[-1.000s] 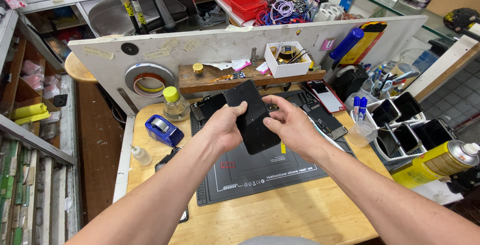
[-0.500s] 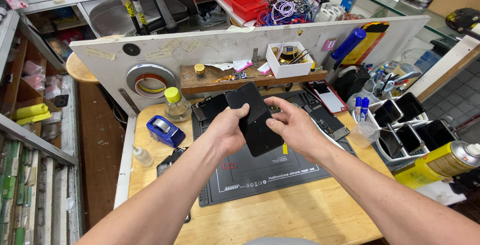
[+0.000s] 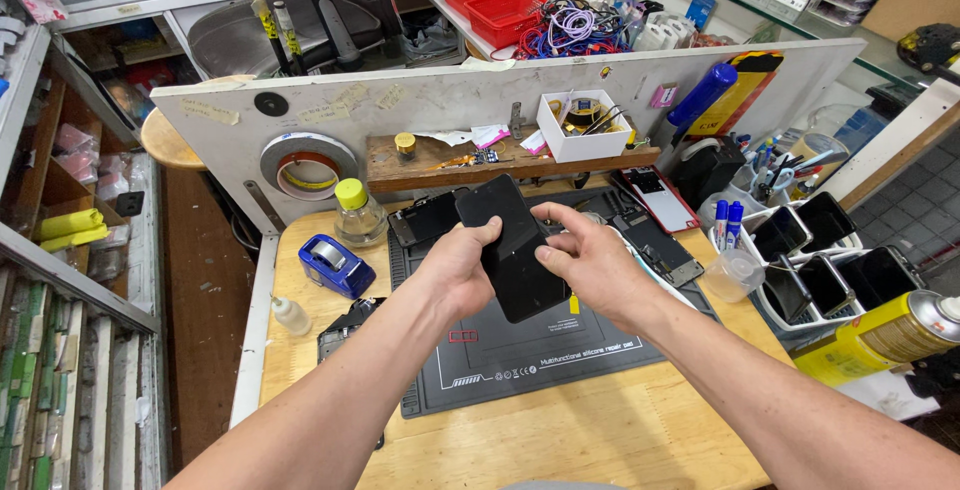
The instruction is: The person disassembles a smartphone, removes the back cover, and detaches the battery. They then reassemble the phone by reconnecting the battery and securing the back cover. Finally, they connect a charging cable to test the device.
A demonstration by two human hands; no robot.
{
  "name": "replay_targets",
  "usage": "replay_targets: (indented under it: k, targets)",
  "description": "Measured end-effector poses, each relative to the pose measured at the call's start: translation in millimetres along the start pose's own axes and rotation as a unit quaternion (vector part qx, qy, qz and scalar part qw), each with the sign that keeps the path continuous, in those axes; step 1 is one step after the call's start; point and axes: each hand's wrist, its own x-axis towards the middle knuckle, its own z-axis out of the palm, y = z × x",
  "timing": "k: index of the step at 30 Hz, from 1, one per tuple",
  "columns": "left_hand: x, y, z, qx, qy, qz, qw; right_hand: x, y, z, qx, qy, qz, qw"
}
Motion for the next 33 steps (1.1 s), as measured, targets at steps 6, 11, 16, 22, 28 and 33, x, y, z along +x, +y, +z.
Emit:
replay_targets:
  k: [6,11,16,22,28,33]
  targets:
    - [1.9,4.9,10.7,0.005,0.017,0.007,1.0,1.6,-1.2,-1.9,0.03,0.02,0.02,0.999]
    - [7.1,8.6,14.5,0.007,0.016,-0.016,1.0,5.0,-4.0,-5.5,0.041,0.012,0.032,0.999]
    - [11.0,8.1,4.2,0.02,-0.042,0.012,0.999,4.0,0.1,-3.7,0.072,0.04,0.044,0.996]
    - [4.1,4.0,1.3,0.14,-0.01,-0.044,0.989,0.2,14.6,-1.3,0.124,0.094,0.04,0.987]
    - [-0.6,-7.5,16.8,0.205,0.049,-0.015,0.977,0.5,19.0,-4.3,0.13,0.11,0.046,0.984]
    - [0.7,-11.2,24.7,0.267,0.066,0.029,0.961,-3.4,17.2,-5.6,0.103,0.118,0.038,0.987]
